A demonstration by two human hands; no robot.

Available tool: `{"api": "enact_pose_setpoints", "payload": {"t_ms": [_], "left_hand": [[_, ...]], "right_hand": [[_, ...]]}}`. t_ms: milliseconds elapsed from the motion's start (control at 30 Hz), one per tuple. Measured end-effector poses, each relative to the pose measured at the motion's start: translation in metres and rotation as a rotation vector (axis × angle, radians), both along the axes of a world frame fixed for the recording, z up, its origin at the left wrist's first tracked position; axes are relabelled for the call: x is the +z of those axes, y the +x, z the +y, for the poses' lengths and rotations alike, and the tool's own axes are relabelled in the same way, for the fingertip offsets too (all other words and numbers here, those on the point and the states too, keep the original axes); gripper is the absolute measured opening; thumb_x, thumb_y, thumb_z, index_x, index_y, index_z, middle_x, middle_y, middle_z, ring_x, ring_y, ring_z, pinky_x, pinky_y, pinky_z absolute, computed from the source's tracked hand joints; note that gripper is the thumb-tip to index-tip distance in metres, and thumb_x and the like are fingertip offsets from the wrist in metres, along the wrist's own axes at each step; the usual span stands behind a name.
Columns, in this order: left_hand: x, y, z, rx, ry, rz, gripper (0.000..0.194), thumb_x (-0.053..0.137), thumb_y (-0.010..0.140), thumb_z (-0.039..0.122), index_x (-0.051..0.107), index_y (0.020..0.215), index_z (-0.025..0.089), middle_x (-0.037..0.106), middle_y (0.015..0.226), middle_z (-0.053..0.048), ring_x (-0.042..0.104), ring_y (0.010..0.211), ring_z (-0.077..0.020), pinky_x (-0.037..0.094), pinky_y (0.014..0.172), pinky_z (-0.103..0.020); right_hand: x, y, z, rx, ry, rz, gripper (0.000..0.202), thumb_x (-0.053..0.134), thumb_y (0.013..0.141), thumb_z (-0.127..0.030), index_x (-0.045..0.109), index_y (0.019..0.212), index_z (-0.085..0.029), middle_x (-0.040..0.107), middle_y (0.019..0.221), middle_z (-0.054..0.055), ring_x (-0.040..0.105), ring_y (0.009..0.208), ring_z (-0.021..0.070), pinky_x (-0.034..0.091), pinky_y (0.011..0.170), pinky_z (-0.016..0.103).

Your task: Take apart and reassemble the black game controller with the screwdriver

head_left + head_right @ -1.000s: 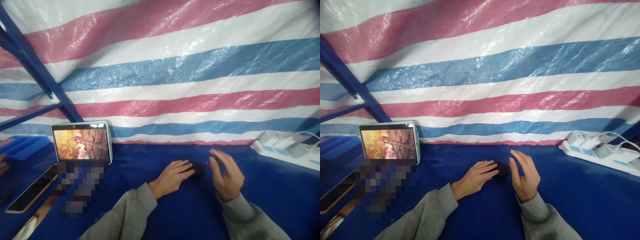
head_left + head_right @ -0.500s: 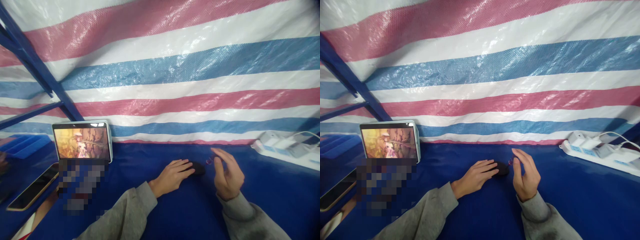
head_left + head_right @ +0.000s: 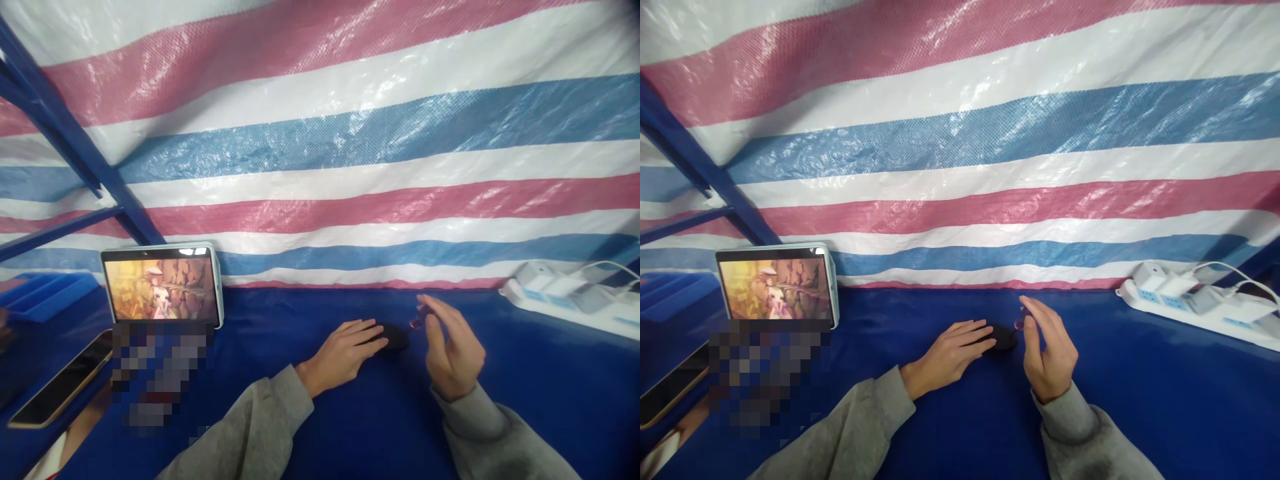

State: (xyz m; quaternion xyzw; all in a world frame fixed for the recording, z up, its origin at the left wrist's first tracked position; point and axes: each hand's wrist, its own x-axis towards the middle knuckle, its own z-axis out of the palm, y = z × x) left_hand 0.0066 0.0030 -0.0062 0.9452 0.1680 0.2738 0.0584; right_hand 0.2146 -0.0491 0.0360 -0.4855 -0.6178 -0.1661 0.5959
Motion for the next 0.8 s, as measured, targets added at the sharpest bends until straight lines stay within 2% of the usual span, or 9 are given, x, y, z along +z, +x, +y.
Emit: {"api": "enact_pose_setpoints", "payload": {"t_ms": [67, 200, 400, 633, 800], "left_hand": [[0.0007, 0.0, -0.0001, -0.001, 0.0, -0.001, 0.035, 0.044, 0.103, 0.018, 0.057, 0.135, 0.021, 0.057, 0.143, -0.005, 0.044, 0.141, -0.0179, 0.038, 0.116, -0.036], [0.0016, -0.0004, -0.0001, 0.004, 0.0, 0.005, 0.034, 0.044, 0.103, 0.019, 0.057, 0.134, 0.021, 0.057, 0.143, -0.005, 0.045, 0.14, -0.0176, 0.039, 0.114, -0.035], [0.0011, -0.0007, 0.0, 0.008, -0.006, 0.014, 0.034, 0.044, 0.104, 0.02, 0.056, 0.136, 0.021, 0.057, 0.143, -0.006, 0.044, 0.141, -0.0176, 0.04, 0.113, -0.035], [0.0023, -0.0005, -0.0005, 0.008, 0.001, 0.018, 0.034, 0.043, 0.103, 0.019, 0.058, 0.134, 0.021, 0.058, 0.142, -0.006, 0.044, 0.141, -0.0181, 0.04, 0.114, -0.036], [0.0011, -0.0006, 0.0001, 0.006, 0.005, 0.017, 0.035, 0.045, 0.103, 0.019, 0.056, 0.136, 0.021, 0.057, 0.143, -0.005, 0.043, 0.142, -0.0171, 0.039, 0.114, -0.035]], "right_hand": [[-0.0012, -0.0005, 0.0002, 0.005, 0.006, 0.02, 0.033, 0.055, 0.09, -0.008, 0.064, 0.12, -0.019, 0.073, 0.106, 0.01, 0.071, 0.092, 0.0205, 0.057, 0.081, 0.036], [-0.0036, -0.0001, 0.0009, -0.018, 0.032, 0.047, 0.027, 0.066, 0.084, -0.011, 0.067, 0.11, -0.02, 0.073, 0.098, 0.008, 0.07, 0.087, 0.0203, 0.056, 0.072, 0.032], [-0.0024, 0.0018, 0.0002, 0.049, 0.004, 0.047, 0.03, 0.056, 0.089, -0.008, 0.066, 0.115, -0.02, 0.073, 0.1, 0.008, 0.07, 0.096, 0.0221, 0.056, 0.086, 0.039], [-0.0011, 0.0014, 0.001, -0.003, 0.024, -0.002, 0.03, 0.065, 0.085, -0.01, 0.067, 0.113, -0.021, 0.073, 0.097, 0.007, 0.07, 0.086, 0.02, 0.056, 0.076, 0.034], [-0.0052, 0.0029, -0.0005, 0.037, -0.039, 0.053, 0.03, 0.052, 0.092, -0.011, 0.066, 0.118, -0.02, 0.073, 0.1, 0.008, 0.07, 0.09, 0.0201, 0.056, 0.08, 0.036]]}}
